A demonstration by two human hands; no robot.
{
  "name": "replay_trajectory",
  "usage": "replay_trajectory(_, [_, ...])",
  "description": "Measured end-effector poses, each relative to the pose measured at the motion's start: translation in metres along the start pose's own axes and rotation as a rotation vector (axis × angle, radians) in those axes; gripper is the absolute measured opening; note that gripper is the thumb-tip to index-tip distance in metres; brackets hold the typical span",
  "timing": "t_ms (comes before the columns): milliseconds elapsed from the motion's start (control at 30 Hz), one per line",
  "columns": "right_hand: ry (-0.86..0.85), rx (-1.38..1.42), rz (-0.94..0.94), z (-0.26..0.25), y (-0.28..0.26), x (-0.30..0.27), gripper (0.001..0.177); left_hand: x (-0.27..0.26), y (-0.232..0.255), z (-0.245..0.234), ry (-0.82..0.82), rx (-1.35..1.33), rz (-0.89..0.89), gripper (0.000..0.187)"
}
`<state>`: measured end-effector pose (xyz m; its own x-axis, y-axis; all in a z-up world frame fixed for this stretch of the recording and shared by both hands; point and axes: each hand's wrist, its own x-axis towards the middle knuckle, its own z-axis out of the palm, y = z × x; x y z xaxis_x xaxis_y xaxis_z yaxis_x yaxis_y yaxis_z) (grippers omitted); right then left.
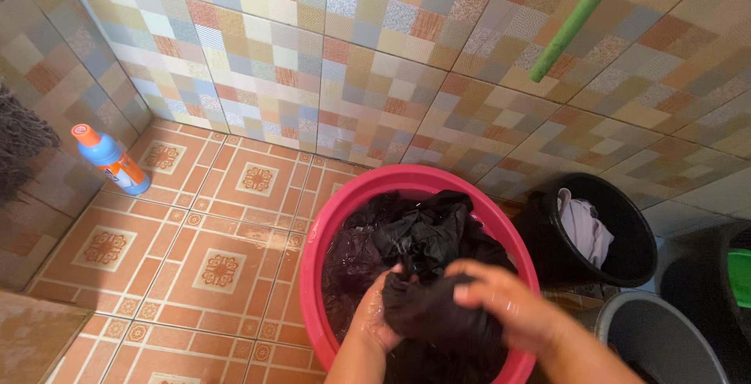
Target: The person washes dark-colored clothes by hand in a pink basin filled with soapy water. They scrub and rinse the garments, then transfer them into a black bucket nearby.
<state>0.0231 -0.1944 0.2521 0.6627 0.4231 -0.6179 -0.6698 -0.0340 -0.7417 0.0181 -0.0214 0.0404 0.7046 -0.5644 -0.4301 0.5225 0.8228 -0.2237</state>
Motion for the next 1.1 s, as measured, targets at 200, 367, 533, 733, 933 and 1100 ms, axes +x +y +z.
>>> replay_trajectory(200, [0.384, -0.402, -0.276, -0.031, 0.000, 0.108, 0.048, -0.048, -0.030, 0.060, -0.241, 0.352, -0.245, 0.067])
replay_trajectory(367, [-0.209, 0.198, -0.606, 0.026, 0.090, 0.103, 0.073, -0.050, -0.050, 0.071, -0.241, 0.359, -0.274, 0.066])
replay_trajectory(533, [-0.610, 0.925, -0.601, 0.018, 0.089, 0.084, 0.093, -0.056, -0.054, 0.062, -0.211, 0.315, -0.405, 0.066])
replay_trajectory(733, [-0.369, 0.305, -0.291, -0.048, 0.036, 0.077, 0.035, -0.057, -0.064, 0.079, 0.142, 0.874, -0.106, 0.061])
replay_trajectory(933, [0.241, -0.497, -0.144, -0.027, 0.029, 0.090, 0.034, -0.050, -0.093, 0.080, 0.308, 1.264, 0.418, 0.049])
replay_trajectory(1100, [0.535, -0.873, -0.368, -0.010, 0.068, 0.105, 0.028, -0.077, -0.093, 0.088, 0.613, 1.591, 0.296, 0.058])
